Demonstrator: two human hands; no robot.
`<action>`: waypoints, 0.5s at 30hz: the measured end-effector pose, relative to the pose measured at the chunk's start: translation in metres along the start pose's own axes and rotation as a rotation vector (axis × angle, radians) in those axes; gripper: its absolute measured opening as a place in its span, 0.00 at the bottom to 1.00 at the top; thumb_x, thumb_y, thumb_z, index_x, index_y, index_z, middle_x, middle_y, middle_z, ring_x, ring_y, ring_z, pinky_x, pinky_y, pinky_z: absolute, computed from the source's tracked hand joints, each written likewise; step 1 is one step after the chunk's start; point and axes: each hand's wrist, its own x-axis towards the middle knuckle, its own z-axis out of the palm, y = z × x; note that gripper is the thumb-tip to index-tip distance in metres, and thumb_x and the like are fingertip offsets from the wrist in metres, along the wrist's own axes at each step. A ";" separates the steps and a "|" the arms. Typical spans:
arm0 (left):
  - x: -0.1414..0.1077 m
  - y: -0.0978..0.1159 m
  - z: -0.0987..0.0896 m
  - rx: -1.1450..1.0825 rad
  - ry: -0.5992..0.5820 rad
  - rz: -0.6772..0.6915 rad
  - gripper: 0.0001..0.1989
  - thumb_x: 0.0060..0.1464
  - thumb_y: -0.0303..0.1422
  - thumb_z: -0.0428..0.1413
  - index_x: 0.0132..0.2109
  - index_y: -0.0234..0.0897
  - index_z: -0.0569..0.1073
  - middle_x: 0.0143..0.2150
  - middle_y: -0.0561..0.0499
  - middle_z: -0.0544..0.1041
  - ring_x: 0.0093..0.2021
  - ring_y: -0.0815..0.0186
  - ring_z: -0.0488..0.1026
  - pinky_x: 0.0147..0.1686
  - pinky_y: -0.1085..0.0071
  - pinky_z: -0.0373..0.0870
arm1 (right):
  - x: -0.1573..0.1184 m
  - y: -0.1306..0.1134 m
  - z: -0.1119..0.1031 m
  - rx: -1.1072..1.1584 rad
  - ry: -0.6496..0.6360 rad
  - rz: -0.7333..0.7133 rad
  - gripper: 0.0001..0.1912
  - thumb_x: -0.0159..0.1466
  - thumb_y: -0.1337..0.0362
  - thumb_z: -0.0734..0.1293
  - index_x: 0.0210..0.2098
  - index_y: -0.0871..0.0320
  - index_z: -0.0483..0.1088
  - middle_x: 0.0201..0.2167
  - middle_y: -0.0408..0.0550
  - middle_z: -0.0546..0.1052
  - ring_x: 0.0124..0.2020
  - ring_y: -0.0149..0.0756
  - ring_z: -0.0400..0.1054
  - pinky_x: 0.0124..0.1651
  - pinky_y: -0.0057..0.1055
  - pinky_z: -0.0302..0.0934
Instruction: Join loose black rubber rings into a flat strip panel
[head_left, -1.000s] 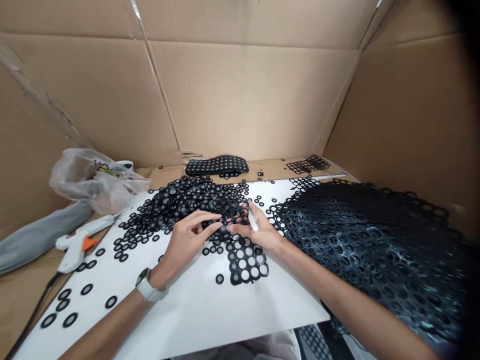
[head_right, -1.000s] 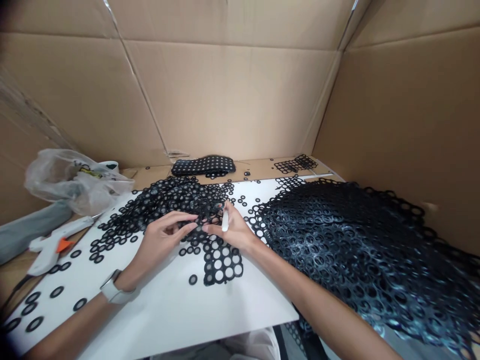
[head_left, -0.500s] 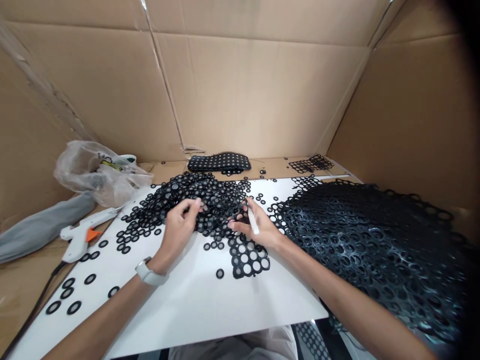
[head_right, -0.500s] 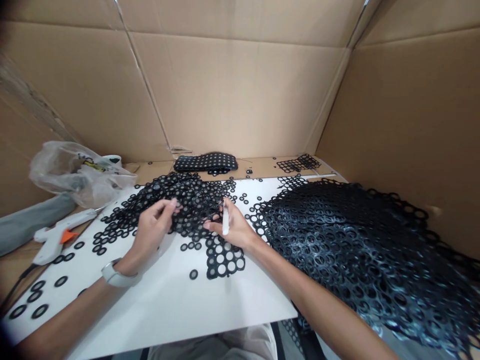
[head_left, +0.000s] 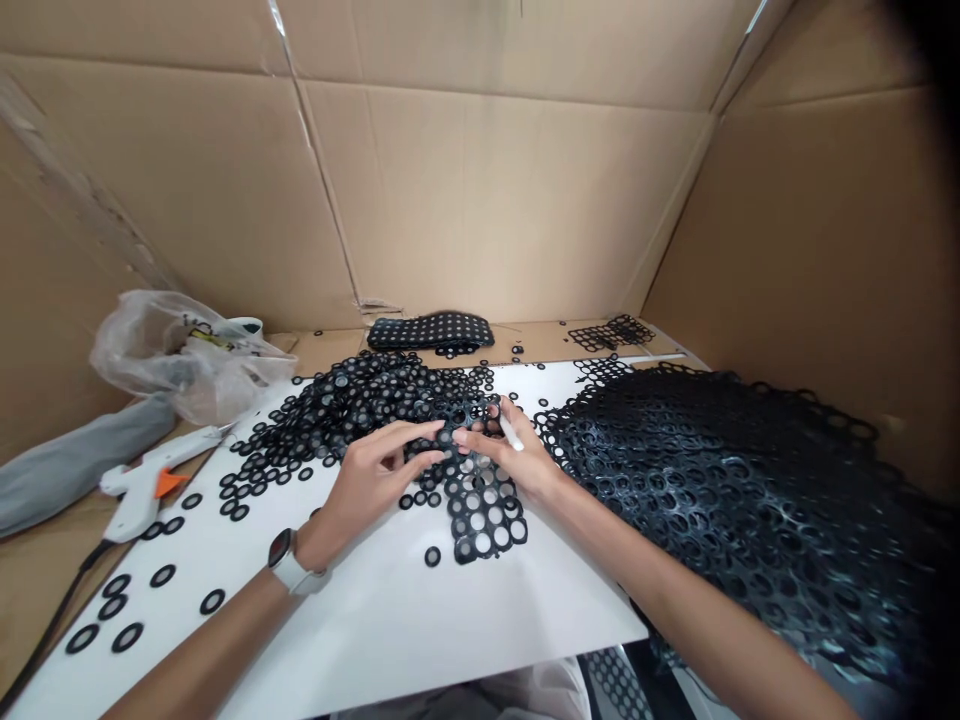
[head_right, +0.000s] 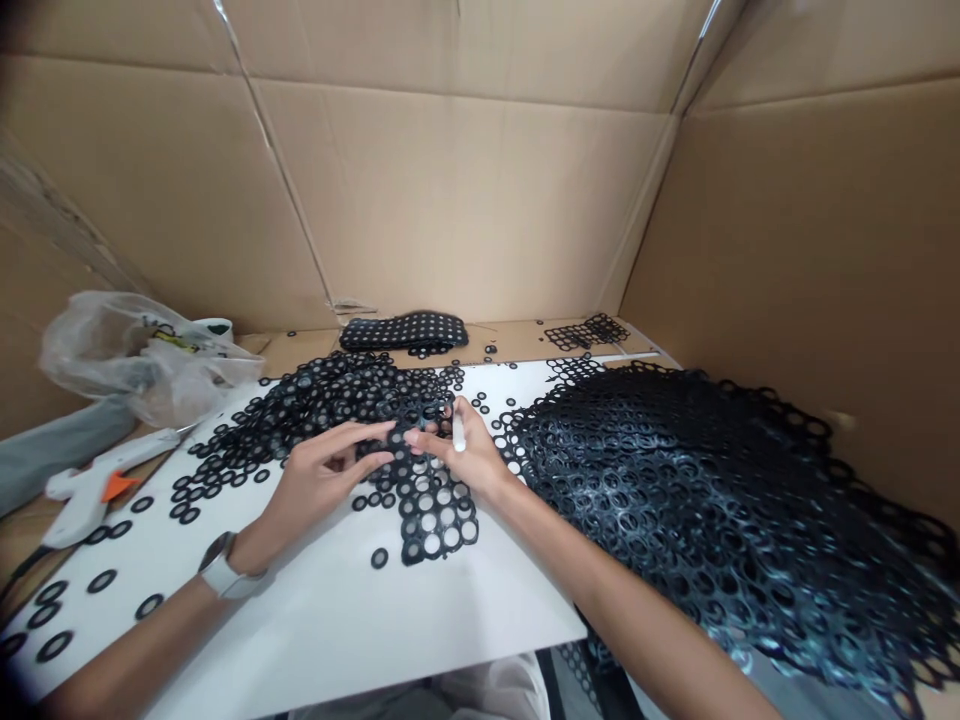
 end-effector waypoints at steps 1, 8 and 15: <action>-0.001 0.002 0.001 0.002 0.002 0.008 0.16 0.71 0.44 0.68 0.61 0.48 0.88 0.46 0.50 0.88 0.29 0.70 0.70 0.29 0.71 0.67 | 0.000 0.000 0.001 0.000 0.000 -0.009 0.34 0.54 0.49 0.89 0.43 0.47 0.64 0.40 0.41 0.78 0.46 0.46 0.81 0.60 0.53 0.79; -0.003 0.001 0.001 0.024 0.024 0.028 0.15 0.75 0.42 0.64 0.61 0.45 0.87 0.48 0.47 0.87 0.38 0.65 0.79 0.36 0.70 0.73 | 0.000 0.003 0.003 -0.029 -0.071 -0.022 0.37 0.49 0.52 0.90 0.41 0.47 0.63 0.40 0.42 0.81 0.49 0.50 0.83 0.57 0.53 0.80; 0.000 0.003 0.002 0.050 -0.019 -0.010 0.12 0.74 0.42 0.63 0.46 0.45 0.90 0.38 0.51 0.80 0.32 0.66 0.74 0.31 0.68 0.66 | 0.000 0.003 0.003 -0.115 -0.112 -0.063 0.37 0.49 0.52 0.91 0.40 0.47 0.61 0.37 0.40 0.77 0.49 0.52 0.83 0.53 0.48 0.79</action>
